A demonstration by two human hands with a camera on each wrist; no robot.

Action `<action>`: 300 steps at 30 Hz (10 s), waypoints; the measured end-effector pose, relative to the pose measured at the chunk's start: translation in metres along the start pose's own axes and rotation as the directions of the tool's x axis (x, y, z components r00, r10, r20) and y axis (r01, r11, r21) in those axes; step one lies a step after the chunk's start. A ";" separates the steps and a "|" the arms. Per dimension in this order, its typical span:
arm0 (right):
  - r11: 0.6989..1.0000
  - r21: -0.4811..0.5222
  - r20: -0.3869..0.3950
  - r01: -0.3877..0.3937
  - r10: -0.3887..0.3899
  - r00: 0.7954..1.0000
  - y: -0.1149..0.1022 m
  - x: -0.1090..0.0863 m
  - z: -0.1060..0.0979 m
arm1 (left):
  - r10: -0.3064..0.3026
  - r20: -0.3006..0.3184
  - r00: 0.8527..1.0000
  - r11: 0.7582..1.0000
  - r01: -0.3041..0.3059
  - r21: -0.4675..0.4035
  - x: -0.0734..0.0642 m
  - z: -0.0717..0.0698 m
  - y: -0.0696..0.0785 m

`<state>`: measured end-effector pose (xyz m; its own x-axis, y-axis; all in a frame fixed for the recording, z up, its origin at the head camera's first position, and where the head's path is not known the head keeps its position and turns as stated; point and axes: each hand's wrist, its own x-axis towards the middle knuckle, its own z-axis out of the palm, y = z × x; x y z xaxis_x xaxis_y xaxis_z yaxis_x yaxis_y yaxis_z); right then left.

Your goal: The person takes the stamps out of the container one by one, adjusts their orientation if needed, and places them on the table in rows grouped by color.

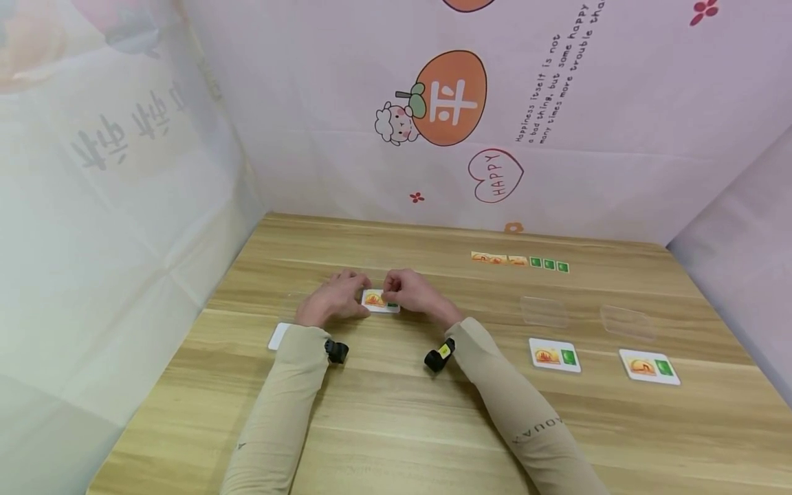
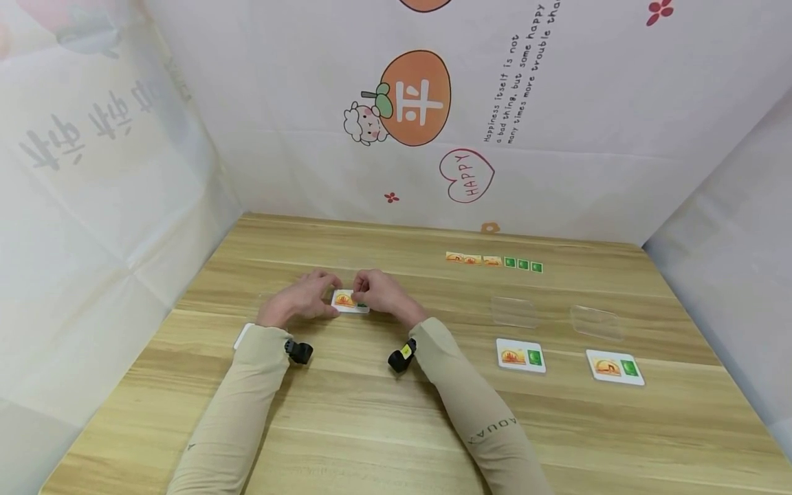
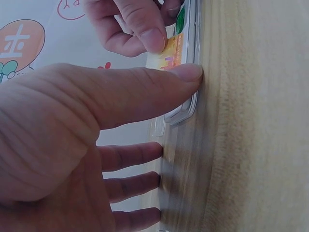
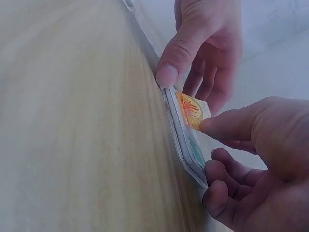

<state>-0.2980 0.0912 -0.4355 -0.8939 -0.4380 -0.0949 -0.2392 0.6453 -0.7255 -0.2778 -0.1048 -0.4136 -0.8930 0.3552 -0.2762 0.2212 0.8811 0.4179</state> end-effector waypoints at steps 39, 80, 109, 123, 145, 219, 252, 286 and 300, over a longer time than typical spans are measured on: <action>0.994 0.100 -0.066 -0.036 0.043 0.997 0.000 -0.004 -0.019 | 0.001 -0.012 1.000 1.000 -0.001 0.009 -0.002 0.000 0.002; 0.986 0.154 -0.104 -0.068 0.085 0.991 0.020 -0.004 -0.042 | 0.025 -0.027 0.999 1.000 -0.025 0.012 0.000 0.002 0.001; 0.978 0.185 -0.128 -0.093 0.118 0.985 0.039 -0.001 -0.053 | 0.011 -0.016 1.000 1.000 -0.012 -0.001 0.000 0.003 0.000; 0.977 0.188 -0.160 -0.102 0.133 0.978 0.050 -0.001 -0.065 | 0.011 -0.018 1.000 1.000 -0.012 -0.005 -0.002 0.002 0.000; 0.961 0.252 -0.215 -0.111 0.167 0.962 0.068 -0.006 -0.085 | 0.013 -0.022 1.000 1.000 -0.013 -0.011 0.000 0.002 -0.001; 0.958 -0.235 -0.196 -0.164 0.119 0.973 0.106 0.019 -0.137 | 0.021 -0.027 0.999 1.000 -0.021 0.005 -0.002 0.001 -0.003; 0.938 -0.258 -0.200 -0.231 0.182 0.963 0.120 0.026 -0.138 | 0.009 -0.027 1.000 1.000 -0.009 -0.009 -0.001 0.002 -0.003; 0.936 -0.288 -0.189 -0.203 0.152 0.970 0.113 0.021 -0.143 | 0.017 -0.035 0.999 0.999 -0.018 -0.029 -0.005 0.000 -0.002; 0.932 -0.325 -0.156 -0.159 0.113 0.981 0.099 0.012 -0.146 | 0.016 -0.037 0.999 1.000 -0.017 -0.021 -0.004 0.000 -0.003</action>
<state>-0.3875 0.2415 -0.4089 -0.9635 -0.2589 -0.0685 -0.2039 0.8748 -0.4394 -0.2746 -0.1087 -0.4137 -0.9031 0.3580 -0.2373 0.2283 0.8681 0.4408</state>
